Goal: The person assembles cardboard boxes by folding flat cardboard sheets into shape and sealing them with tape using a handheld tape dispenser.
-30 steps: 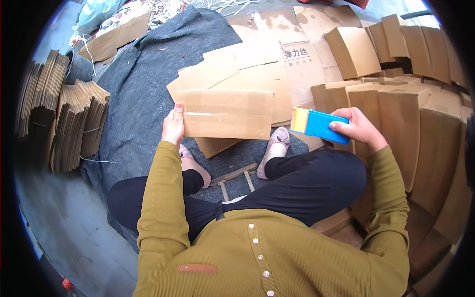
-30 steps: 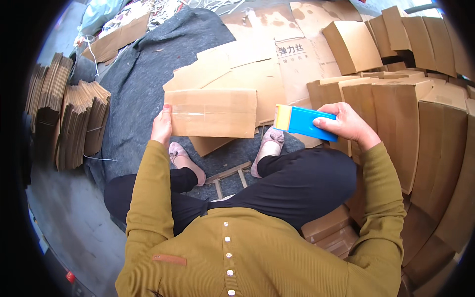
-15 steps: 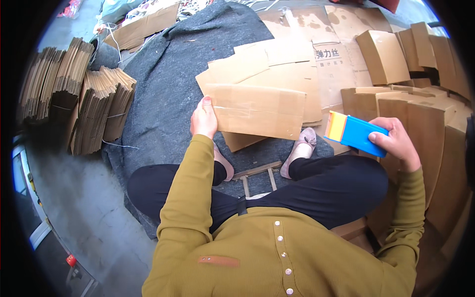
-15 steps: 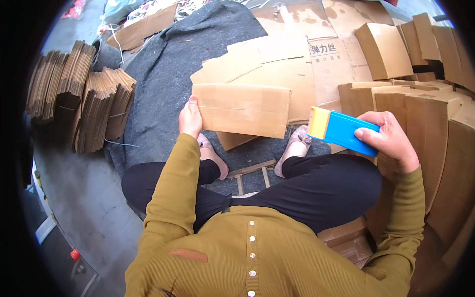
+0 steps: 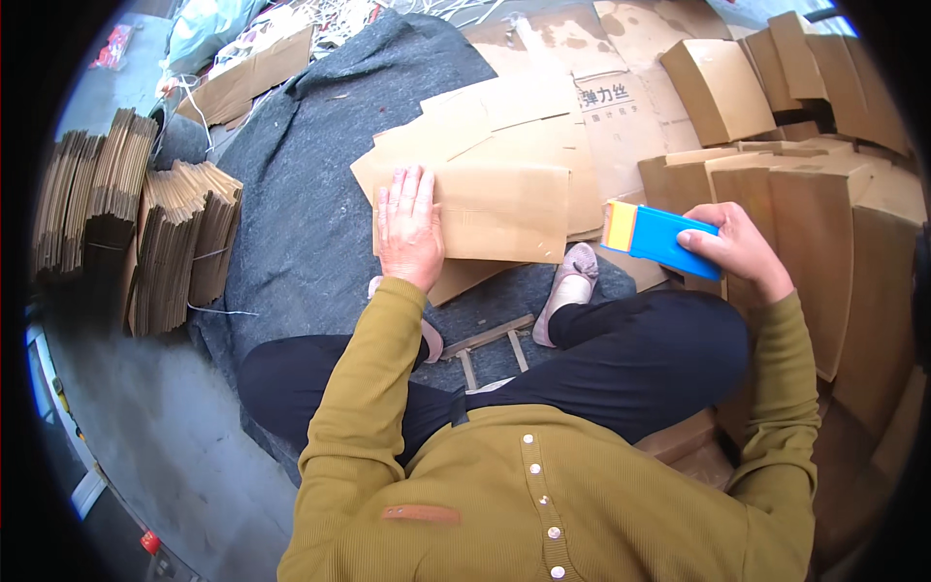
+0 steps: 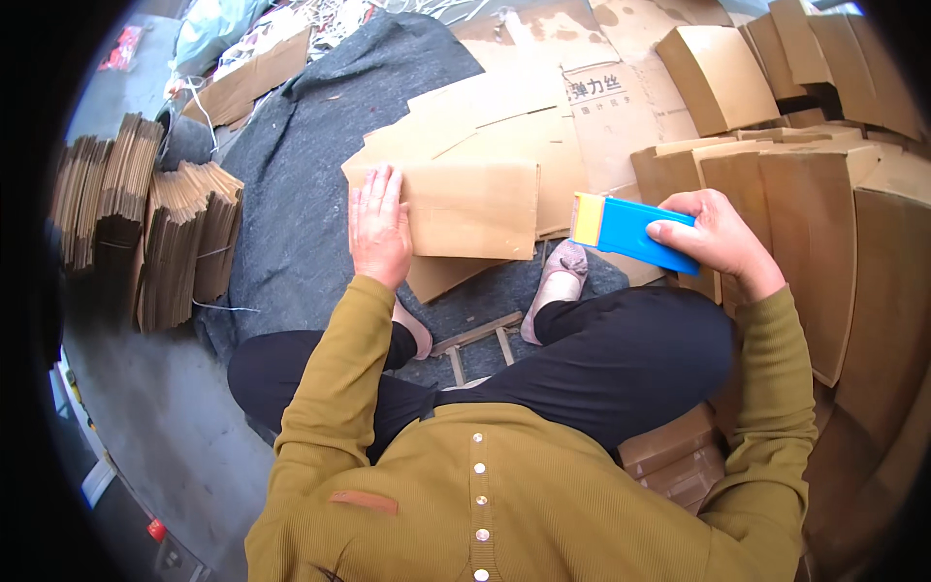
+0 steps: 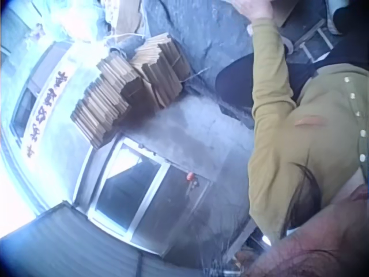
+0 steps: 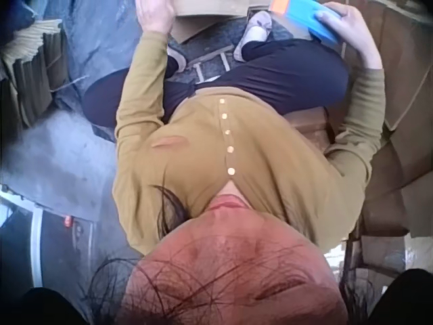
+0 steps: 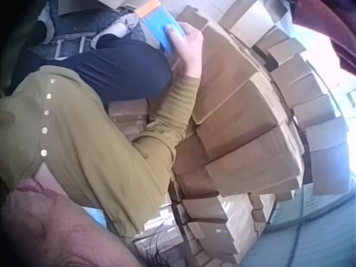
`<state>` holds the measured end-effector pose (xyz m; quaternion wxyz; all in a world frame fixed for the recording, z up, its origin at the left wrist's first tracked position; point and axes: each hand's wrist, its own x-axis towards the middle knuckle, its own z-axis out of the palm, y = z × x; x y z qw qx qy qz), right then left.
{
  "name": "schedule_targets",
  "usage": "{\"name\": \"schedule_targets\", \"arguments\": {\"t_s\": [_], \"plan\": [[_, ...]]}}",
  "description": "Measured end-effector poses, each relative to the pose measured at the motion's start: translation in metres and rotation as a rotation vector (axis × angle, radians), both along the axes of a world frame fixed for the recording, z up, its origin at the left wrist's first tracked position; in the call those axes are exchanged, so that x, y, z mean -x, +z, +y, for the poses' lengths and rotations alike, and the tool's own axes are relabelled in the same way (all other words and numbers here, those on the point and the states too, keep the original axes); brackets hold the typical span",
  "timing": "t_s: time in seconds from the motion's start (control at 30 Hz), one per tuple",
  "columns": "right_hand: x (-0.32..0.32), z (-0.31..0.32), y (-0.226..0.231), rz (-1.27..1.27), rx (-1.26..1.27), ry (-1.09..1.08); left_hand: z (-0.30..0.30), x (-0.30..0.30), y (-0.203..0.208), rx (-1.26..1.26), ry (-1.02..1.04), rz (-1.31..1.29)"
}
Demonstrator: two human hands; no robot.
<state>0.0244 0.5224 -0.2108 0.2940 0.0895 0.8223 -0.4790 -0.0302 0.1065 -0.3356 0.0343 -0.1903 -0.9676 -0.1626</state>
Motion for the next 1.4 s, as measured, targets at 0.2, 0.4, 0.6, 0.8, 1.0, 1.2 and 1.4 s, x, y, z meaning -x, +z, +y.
{"name": "schedule_targets", "arguments": {"t_s": [0.2, 0.4, 0.6, 0.8, 1.0, 1.2, 1.4], "plan": [[0.0, 0.005, -0.001, -0.044, 0.05, -0.017, 0.011, -0.002, 0.006, 0.264, 0.013, -0.146], [0.001, 0.007, -0.003, -0.036, 0.054, -0.022, 0.009, -0.004, 0.011, 0.264, -0.044, -0.136], [-0.003, 0.01, -0.002, -0.037, 0.071, -0.028, 0.013, 0.0, 0.011, 0.26, -0.051, -0.154], [0.006, 0.008, -0.036, -0.072, 0.001, 0.008, 0.009, -0.001, 0.012, 0.301, -0.049, -0.161], [0.011, -0.001, -0.05, -0.048, -0.077, 0.043, 0.016, -0.003, 0.015, 0.307, -0.072, -0.152], [0.009, -0.009, -0.056, 0.052, -0.058, 0.027, 0.05, -0.019, 0.018, 0.167, -0.229, -0.158], [0.009, -0.01, -0.066, 0.015, -0.129, 0.063, 0.128, -0.028, 0.025, 0.161, -0.303, -0.191]]}}
